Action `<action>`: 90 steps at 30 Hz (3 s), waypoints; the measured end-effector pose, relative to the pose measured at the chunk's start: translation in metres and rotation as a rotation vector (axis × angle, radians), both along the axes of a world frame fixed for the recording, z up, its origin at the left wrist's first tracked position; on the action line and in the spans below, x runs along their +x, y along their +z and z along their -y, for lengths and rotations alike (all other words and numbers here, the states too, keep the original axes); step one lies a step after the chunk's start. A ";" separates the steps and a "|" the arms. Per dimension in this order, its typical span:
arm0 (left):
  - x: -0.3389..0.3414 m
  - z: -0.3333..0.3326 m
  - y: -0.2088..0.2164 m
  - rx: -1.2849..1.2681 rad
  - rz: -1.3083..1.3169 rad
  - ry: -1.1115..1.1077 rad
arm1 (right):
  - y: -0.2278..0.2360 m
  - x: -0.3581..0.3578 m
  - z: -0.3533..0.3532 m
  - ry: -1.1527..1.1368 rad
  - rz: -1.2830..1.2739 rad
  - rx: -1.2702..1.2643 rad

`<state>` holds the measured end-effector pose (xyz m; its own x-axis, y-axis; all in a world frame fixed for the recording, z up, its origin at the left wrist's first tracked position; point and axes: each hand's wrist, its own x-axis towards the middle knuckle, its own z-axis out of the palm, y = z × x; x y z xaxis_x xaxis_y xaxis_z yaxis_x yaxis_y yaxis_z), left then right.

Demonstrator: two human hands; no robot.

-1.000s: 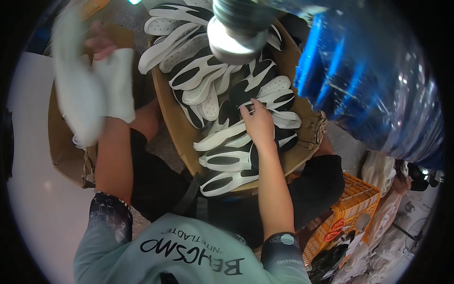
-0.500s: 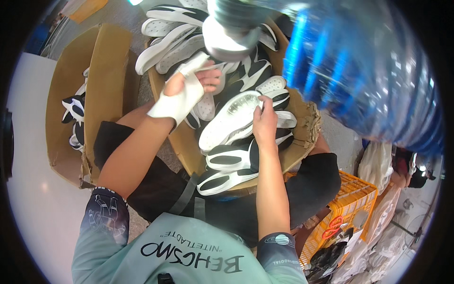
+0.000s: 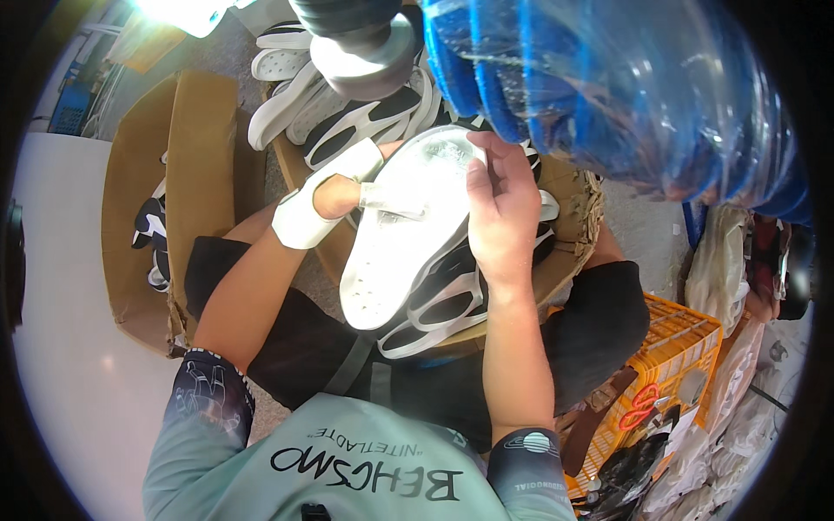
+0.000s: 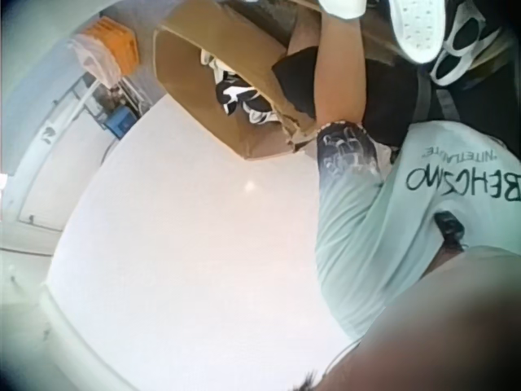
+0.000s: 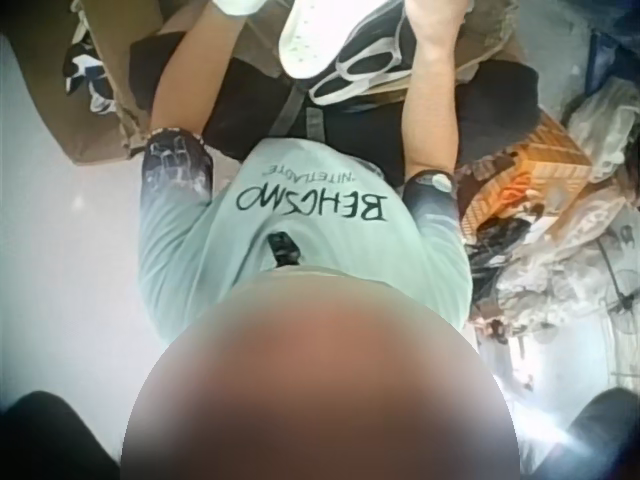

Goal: The person sits on the floor and repeatedly picks up white shoe soles from a cardboard box. They turn each sole over to view the bottom, then place it back into the box. The person continues this cycle for multiple soles throughout the clip.

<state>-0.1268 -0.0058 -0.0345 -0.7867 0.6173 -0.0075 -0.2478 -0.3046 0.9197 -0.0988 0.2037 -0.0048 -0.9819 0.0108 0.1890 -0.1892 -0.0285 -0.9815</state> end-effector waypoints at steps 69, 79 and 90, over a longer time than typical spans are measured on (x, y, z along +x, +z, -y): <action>-0.038 -0.005 0.052 0.967 0.413 0.432 | 0.067 0.026 0.021 0.147 0.295 -0.351; -0.029 0.147 0.098 1.077 0.063 0.955 | -0.169 -0.043 -0.012 -0.047 0.350 1.059; -0.035 0.031 -0.061 0.103 0.615 0.517 | -0.212 0.011 0.024 -0.041 0.600 0.901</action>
